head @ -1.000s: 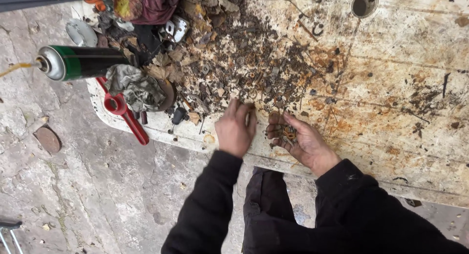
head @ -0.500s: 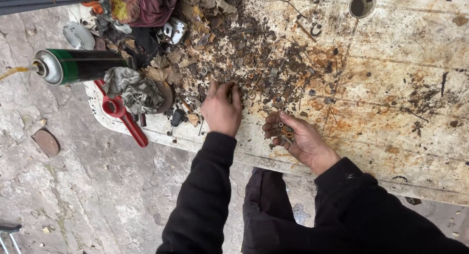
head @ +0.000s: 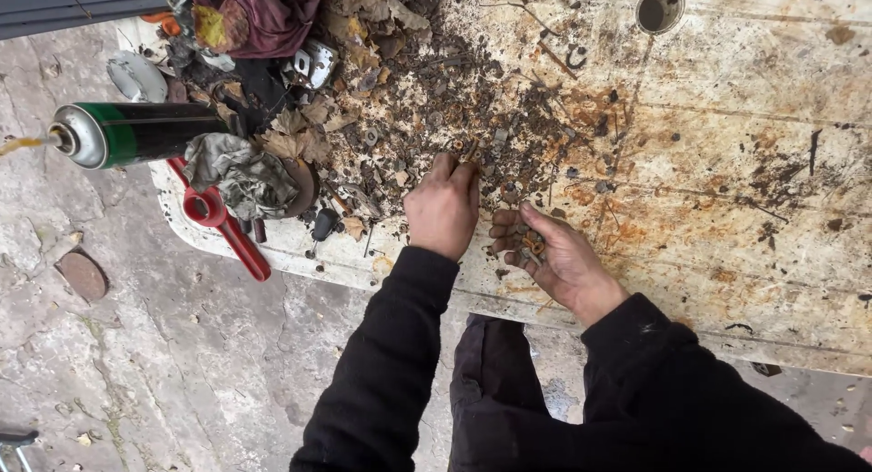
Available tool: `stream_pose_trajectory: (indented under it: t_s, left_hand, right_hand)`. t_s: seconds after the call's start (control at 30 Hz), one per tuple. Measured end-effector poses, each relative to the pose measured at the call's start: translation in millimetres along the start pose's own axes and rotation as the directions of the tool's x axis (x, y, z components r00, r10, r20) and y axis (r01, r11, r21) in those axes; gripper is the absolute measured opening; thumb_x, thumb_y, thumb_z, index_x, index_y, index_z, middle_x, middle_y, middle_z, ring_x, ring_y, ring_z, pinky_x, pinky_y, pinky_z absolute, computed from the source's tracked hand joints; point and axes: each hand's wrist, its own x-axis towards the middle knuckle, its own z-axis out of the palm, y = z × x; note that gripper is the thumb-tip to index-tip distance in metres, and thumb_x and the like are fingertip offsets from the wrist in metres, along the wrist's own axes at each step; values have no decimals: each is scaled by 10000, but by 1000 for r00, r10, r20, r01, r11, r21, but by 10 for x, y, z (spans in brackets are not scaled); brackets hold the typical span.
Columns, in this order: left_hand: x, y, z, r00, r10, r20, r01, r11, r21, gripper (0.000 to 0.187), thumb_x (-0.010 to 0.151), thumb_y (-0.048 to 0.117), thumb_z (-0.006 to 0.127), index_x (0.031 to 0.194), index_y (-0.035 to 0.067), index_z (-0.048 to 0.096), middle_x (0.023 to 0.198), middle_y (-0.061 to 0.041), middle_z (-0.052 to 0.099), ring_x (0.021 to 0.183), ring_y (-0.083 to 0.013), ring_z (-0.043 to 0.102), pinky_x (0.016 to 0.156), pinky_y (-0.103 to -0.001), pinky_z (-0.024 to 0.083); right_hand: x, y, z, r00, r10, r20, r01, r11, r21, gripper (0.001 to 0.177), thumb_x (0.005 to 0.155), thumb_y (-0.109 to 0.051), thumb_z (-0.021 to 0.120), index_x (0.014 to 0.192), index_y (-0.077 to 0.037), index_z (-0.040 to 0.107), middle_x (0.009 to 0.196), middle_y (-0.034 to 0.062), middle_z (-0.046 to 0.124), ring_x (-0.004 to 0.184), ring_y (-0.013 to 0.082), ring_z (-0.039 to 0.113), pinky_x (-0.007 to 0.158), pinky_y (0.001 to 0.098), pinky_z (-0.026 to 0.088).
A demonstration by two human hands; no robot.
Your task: The person sorts through a pile of rusty metal washers, nuts, and debris on a cluttered workbench. They pick up the metal parts by hand, separating them from the dirt and leaves, and place the collected items into a white plastic container. The person also uses a cloth to wipe the surface of the workbench.
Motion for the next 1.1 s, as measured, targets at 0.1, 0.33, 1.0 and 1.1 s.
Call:
stream_pose_trajectory:
  t_s: [0.1, 0.33, 1.0, 1.1]
  left_hand:
    - [-88, -97, 177, 1000, 20, -3, -20, 999, 37, 153, 996, 204, 688, 1010, 74, 767, 870, -54, 664, 524, -93, 550, 423, -236, 469]
    - [-121, -6, 112, 998, -62, 2, 62, 998, 0, 171, 980, 206, 694, 1033, 55, 755, 850, -73, 644, 472, -96, 526, 360, -223, 448]
    - [238, -14, 135, 992, -118, -42, 118, 993, 1, 168, 956, 240, 711, 967, 89, 784, 878, -72, 687, 480, -88, 531, 393, -235, 445]
    - [295, 8, 114, 997, -74, 2, 73, 990, 119, 201, 989, 254, 701, 907, 85, 774, 905, -102, 707, 449, -84, 515, 392, -236, 454]
  right_hand:
    - [-16, -51, -20, 1000, -24, 0, 24, 1000, 21, 357, 1015, -341, 571, 1120, -28, 708, 993, 90, 748, 902, 201, 702, 808, 355, 580]
    - [86, -82, -71, 995, -86, 46, 81, 991, 103, 382, 1053, -333, 532, 1182, -7, 682, 1041, 120, 738, 956, 219, 715, 843, 369, 590]
    - [34, -5, -129, 996, -77, 43, 71, 991, 115, 335, 1026, -352, 580, 1096, -46, 699, 990, 88, 733, 895, 198, 673, 786, 357, 555]
    - [25, -20, -200, 996, -79, 31, 75, 991, 114, 340, 1033, -348, 556, 1096, -44, 694, 986, 96, 732, 899, 209, 684, 790, 369, 562]
